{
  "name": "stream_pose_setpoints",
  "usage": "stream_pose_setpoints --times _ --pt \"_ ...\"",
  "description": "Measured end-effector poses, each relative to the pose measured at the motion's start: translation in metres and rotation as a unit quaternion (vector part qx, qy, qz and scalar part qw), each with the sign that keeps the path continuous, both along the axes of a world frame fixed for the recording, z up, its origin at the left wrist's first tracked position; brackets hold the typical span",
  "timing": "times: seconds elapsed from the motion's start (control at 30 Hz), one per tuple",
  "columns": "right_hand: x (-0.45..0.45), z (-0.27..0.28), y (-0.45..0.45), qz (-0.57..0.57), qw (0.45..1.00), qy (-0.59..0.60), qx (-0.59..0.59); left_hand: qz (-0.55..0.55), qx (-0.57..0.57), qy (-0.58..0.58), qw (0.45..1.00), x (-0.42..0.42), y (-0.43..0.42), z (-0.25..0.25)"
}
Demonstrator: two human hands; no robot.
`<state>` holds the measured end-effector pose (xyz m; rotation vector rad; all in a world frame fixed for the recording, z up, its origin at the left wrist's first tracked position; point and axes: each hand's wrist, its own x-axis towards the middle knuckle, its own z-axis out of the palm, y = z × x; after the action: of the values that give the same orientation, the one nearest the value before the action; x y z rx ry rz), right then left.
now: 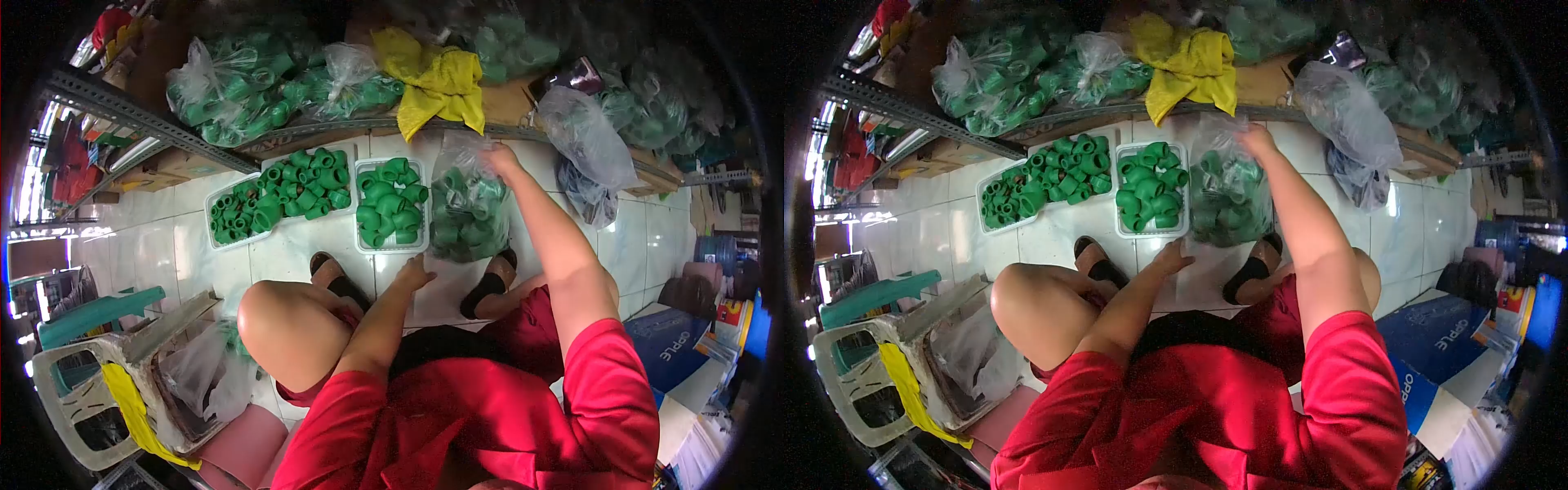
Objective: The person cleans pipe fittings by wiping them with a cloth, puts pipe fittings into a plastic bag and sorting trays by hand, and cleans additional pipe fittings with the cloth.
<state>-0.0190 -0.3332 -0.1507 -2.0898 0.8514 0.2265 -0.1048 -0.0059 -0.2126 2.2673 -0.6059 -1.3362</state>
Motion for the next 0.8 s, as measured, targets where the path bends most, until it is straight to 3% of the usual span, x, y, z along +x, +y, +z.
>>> stream_pose_setpoints --times 0.07,0.2,0.27,0.33,0.4,0.43,0.47,0.5,0.53,0.63,0.7,0.73,0.8 --pt "-0.004 0.045 0.03 -0.009 0.998 -0.027 0.057 0.006 -0.011 0.006 1.0 -0.001 -0.003 -0.005" --pt "-0.005 0.037 0.03 -0.06 0.998 0.016 0.028 0.02 -0.042 0.019 0.999 -0.005 -0.009 -0.02" --pt "-0.023 0.032 0.02 -0.019 0.996 -0.077 0.031 0.026 -0.041 0.027 0.998 -0.006 -0.012 -0.022" --pt "-0.046 0.004 0.005 -0.09 0.989 -0.117 0.023 0.03 -0.039 0.036 0.998 -0.009 -0.014 -0.024" --pt "-0.079 -0.019 -0.016 0.017 0.985 0.113 -0.126 0.087 -0.078 0.053 0.992 -0.012 -0.017 -0.03" --pt "-0.105 -0.034 -0.014 0.031 0.981 0.125 -0.143 0.089 -0.079 0.053 0.991 -0.014 -0.019 -0.033" --pt "-0.127 -0.094 -0.041 0.352 0.851 0.312 -0.233 0.103 -0.117 0.036 0.987 -0.016 -0.02 -0.035" --pt "-0.166 -0.142 -0.042 0.121 0.953 0.231 -0.152 0.117 -0.153 0.019 0.981 -0.019 -0.021 -0.039" --pt "-0.18 -0.14 -0.031 0.122 0.953 0.23 -0.152 0.118 -0.154 0.019 0.981 -0.021 -0.022 -0.045" --pt "-0.173 -0.109 0.008 0.338 0.857 0.378 -0.094 0.164 -0.162 0.017 0.973 -0.027 -0.029 -0.066" --pt "-0.176 -0.104 0.034 0.057 0.955 0.279 -0.083 0.184 -0.161 -0.059 0.968 -0.028 -0.034 -0.071" --pt "-0.174 -0.099 0.04 0.058 0.955 0.278 -0.084 0.185 -0.161 -0.06 0.968 -0.025 -0.035 -0.069" --pt "-0.169 -0.083 0.047 0.048 0.941 0.311 -0.127 0.165 -0.058 0.026 0.984 -0.018 -0.037 -0.062"
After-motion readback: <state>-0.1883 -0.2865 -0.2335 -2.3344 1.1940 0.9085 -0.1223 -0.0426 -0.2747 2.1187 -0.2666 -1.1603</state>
